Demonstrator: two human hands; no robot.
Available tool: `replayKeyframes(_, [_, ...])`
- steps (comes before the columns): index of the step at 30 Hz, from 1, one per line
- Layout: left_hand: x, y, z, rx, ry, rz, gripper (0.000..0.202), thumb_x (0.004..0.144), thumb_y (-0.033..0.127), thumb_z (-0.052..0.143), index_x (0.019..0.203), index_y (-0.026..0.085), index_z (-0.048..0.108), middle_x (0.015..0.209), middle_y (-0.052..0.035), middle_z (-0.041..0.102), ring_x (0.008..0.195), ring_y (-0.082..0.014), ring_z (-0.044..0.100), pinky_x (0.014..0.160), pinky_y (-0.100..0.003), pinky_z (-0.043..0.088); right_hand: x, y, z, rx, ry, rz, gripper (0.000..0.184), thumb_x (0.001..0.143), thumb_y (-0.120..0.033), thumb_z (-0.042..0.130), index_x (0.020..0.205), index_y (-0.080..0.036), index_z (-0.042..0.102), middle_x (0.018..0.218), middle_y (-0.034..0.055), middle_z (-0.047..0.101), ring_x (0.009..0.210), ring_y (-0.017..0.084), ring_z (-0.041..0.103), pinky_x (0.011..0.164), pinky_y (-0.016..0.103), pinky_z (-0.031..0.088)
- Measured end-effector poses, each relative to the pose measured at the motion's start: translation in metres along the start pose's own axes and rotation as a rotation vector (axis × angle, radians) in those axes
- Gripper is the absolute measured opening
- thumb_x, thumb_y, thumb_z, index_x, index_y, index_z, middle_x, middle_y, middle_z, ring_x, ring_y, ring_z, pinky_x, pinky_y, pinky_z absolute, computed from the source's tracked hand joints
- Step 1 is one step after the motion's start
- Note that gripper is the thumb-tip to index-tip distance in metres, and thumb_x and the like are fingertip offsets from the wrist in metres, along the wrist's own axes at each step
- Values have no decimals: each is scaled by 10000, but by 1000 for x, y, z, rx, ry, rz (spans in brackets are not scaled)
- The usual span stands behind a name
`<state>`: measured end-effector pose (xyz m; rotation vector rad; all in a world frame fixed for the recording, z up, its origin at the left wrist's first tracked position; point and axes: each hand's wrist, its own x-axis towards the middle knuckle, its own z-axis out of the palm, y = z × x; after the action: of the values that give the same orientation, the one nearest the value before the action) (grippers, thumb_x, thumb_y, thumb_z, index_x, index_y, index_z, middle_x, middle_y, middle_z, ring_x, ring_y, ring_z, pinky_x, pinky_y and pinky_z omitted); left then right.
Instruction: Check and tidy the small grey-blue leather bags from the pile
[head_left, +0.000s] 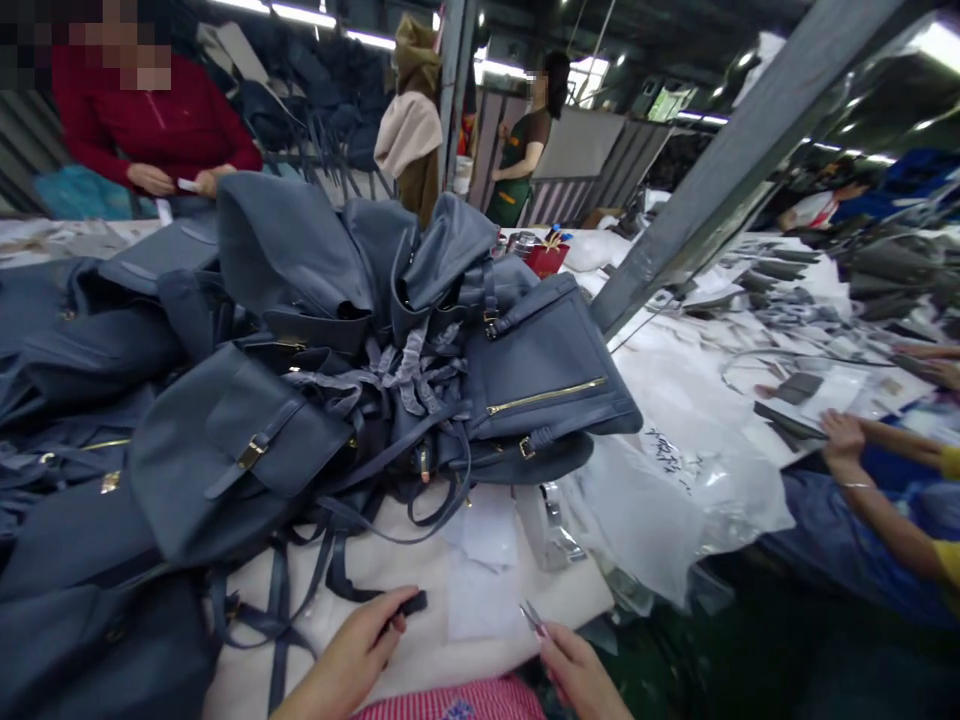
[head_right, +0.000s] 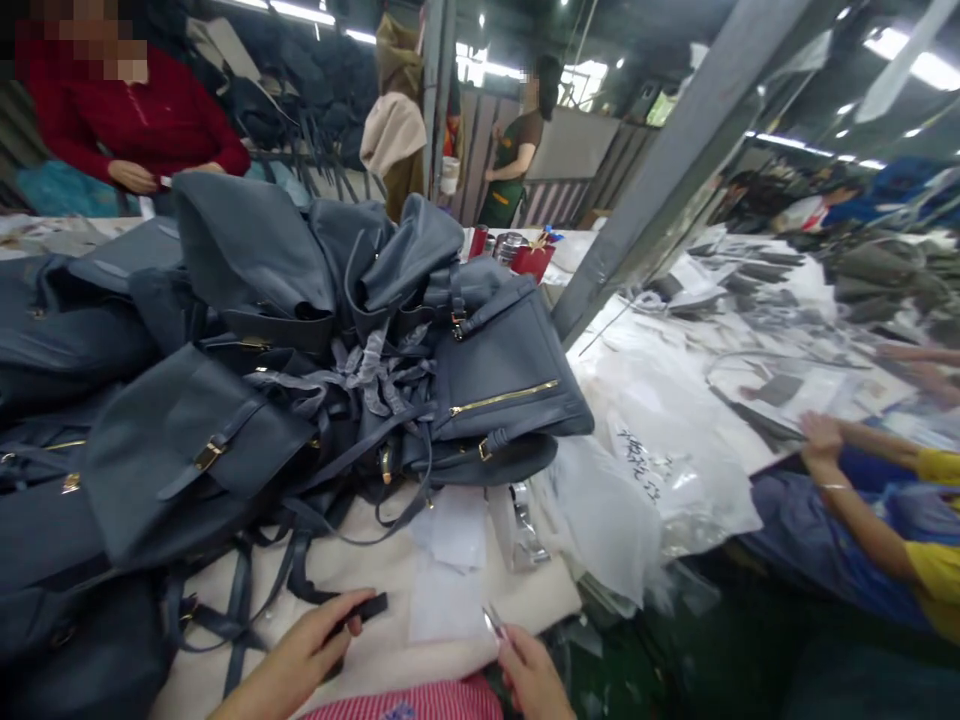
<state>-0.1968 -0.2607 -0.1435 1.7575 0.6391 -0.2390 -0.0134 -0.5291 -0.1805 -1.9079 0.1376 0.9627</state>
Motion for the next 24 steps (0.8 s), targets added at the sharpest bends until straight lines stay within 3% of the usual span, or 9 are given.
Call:
replayKeyframes(4, [24, 14, 26, 170, -77, 125, 545, 806, 167, 448, 1341, 232, 528, 1093, -69, 673, 1029, -215, 599, 991, -333, 425, -2, 21, -22, 154, 125, 8, 457, 491, -534, 743, 790, -192, 695, 502, -37, 489, 412, 102, 413, 370, 182, 215])
replayKeyframes(10, [50, 42, 63, 411, -242, 181, 573, 824, 147, 432, 1392, 185, 486, 1181, -109, 673, 1076, -231, 619, 995, -343, 450, -10, 35, -45, 313, 229, 24, 546, 493, -576, 802, 831, -166, 676, 539, -19, 561, 394, 71, 424, 337, 146, 209])
replayKeyframes(14, [64, 57, 73, 486, -253, 142, 486, 877, 192, 410, 1342, 177, 553, 1320, -112, 621, 1204, -256, 578, 1057, -373, 412, -20, 15, -59, 453, 201, -60, 556, 558, -575, 822, 928, -171, 725, 688, 30, 650, 570, 134, 568, 376, 172, 353])
replayKeyframes(19, [67, 56, 68, 500, -207, 79, 494, 864, 173, 431, 1342, 173, 555, 1369, -100, 584, 1250, -243, 549, 1086, -349, 382, -21, -25, -78, 405, 127, -188, 532, 660, -543, 779, 1041, -175, 732, 705, 23, 674, 543, 122, 542, 458, 223, 428])
replayKeyframes(21, [67, 63, 64, 508, -197, 68, 513, 845, 143, 427, 1339, 193, 555, 1341, -90, 609, 1211, -234, 576, 1061, -341, 403, -13, -42, -84, 325, 147, -251, 526, 683, -516, 752, 1075, -167, 717, 719, 26, 684, 550, 137, 554, 487, 248, 455])
replayKeyframes(24, [71, 93, 61, 599, -215, 107, 551, 836, 124, 412, 1372, 198, 514, 1178, -109, 699, 1090, -256, 638, 979, -379, 459, 8, -65, -90, 177, 223, -322, 500, 672, -502, 707, 1035, -158, 696, 815, 64, 711, 648, 196, 624, 454, 253, 450])
